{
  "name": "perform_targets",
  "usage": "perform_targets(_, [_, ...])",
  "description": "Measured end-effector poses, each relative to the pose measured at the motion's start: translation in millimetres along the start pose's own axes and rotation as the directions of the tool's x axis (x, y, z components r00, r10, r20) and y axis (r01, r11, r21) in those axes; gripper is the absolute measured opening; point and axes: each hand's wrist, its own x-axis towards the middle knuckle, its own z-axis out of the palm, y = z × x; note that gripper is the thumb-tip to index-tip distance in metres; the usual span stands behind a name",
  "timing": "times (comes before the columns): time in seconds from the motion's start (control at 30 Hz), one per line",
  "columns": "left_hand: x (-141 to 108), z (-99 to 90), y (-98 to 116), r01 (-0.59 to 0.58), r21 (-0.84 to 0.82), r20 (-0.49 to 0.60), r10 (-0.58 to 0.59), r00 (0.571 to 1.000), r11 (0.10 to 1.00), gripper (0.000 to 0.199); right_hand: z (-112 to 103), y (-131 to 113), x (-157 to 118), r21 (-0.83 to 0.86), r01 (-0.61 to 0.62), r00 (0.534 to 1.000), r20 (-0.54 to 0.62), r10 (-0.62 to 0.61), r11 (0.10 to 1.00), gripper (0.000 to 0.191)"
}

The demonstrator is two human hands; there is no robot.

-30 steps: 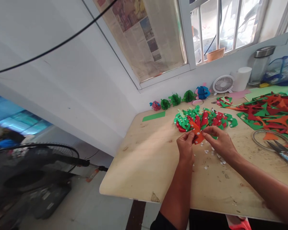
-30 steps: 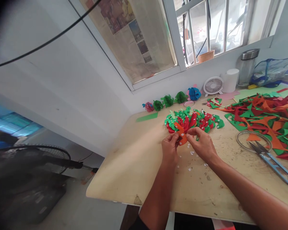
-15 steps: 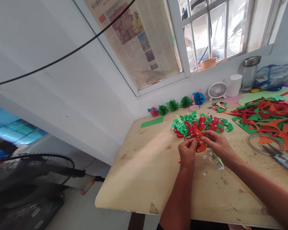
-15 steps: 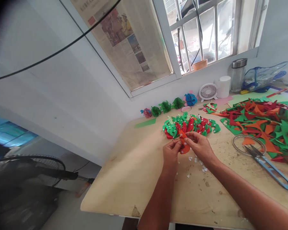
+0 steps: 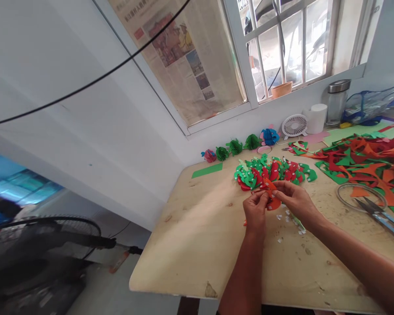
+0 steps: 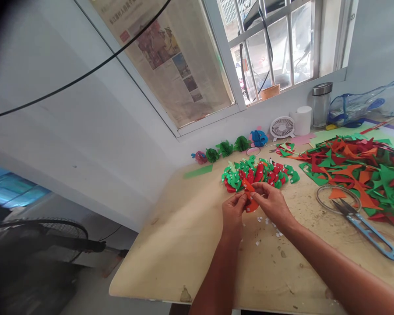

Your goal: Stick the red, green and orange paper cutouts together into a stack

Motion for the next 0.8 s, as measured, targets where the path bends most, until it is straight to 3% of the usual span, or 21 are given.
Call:
perform_targets(0.23, [-0.5, 0.8, 3.4, -0.003, -0.01, -0.037, 0.003, 0.999, 1.0, 0.024, 1.0, -5.4, -3.0, -0.089, -0.008, 1.0, 0.027, 0.01, 0.996, 0.025])
perform_targets(0.8, [3.7, -1.8, -3.8, -0.056, 0.014, -0.027, 0.056, 0.998, 0.998, 0.026, 1.4, -1.4, -1.5, -0.09, -0.008, 0.999, 0.039, 0.011, 0.996, 0.026])
